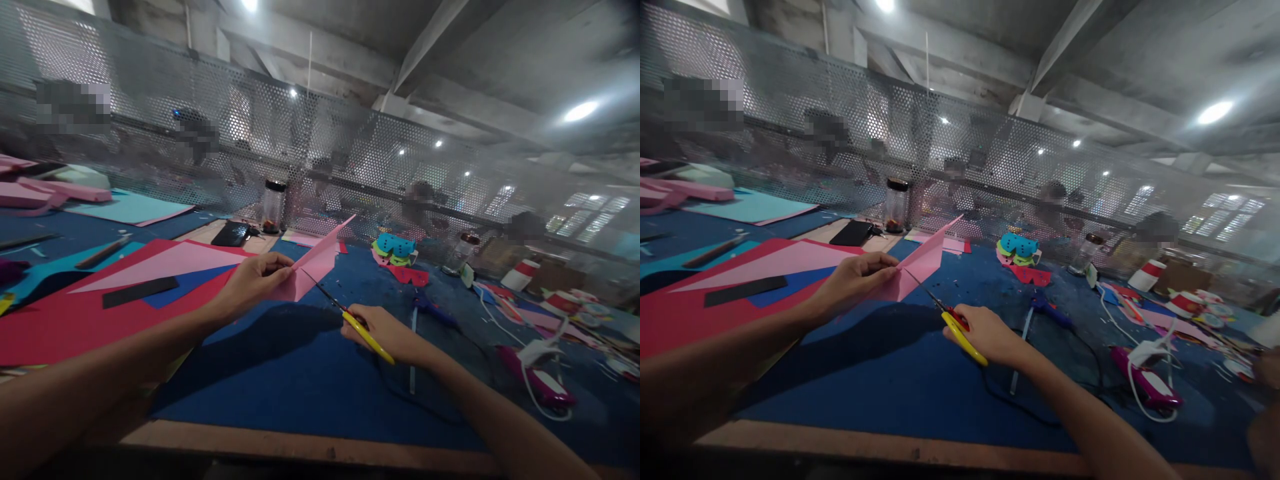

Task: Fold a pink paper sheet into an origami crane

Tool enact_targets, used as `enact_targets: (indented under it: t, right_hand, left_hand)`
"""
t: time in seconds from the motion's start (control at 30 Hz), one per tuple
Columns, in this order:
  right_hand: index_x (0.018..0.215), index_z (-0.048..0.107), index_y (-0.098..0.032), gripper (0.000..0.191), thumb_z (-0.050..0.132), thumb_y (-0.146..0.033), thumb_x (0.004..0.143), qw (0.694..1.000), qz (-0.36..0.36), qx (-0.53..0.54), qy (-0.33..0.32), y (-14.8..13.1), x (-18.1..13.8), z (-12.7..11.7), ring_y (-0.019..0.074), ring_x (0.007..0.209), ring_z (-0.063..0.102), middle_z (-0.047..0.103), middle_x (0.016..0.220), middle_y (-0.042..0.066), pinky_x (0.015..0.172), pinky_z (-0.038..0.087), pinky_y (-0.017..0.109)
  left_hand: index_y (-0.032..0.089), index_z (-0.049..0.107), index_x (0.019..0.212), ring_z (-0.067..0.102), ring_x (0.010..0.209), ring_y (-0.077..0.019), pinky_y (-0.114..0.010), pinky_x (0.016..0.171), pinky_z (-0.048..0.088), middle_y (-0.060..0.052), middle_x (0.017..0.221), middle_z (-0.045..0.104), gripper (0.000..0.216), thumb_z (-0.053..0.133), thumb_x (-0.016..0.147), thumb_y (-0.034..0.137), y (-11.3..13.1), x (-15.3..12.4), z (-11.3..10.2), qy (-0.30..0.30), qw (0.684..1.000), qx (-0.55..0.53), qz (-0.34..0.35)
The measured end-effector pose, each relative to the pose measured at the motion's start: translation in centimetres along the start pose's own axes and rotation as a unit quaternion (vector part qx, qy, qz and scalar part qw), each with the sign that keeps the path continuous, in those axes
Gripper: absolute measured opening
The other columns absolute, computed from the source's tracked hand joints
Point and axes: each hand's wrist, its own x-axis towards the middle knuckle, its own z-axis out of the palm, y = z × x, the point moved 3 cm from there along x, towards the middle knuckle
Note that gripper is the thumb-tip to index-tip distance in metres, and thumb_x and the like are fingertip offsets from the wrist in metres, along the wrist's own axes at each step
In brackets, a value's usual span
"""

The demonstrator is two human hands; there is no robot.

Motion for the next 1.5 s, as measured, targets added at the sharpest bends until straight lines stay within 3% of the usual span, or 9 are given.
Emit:
enact_targets:
  t: [1.5]
  right_hand:
    - [0.073, 0.05, -0.019, 0.022, 0.061, -0.031, 0.088, 1.0, -0.005, 0.016, 0.008, 0.11, 0.14, 0.19, 0.0122, 0.065, 0.045, 0.053, 0.071, -0.002, 0.059, 0.025, 0.025]
  left_hand:
    - [0.017, 0.071, 0.097, 0.062, 0.07, -0.0154, -0.026, 0.06, 0.043, -0.003, 0.081, 0.074, 0.031, 0.066, 0.086, 0.046, 0.19, -0.16, 0.2, -0.004, 1.0, -0.001, 0.001]
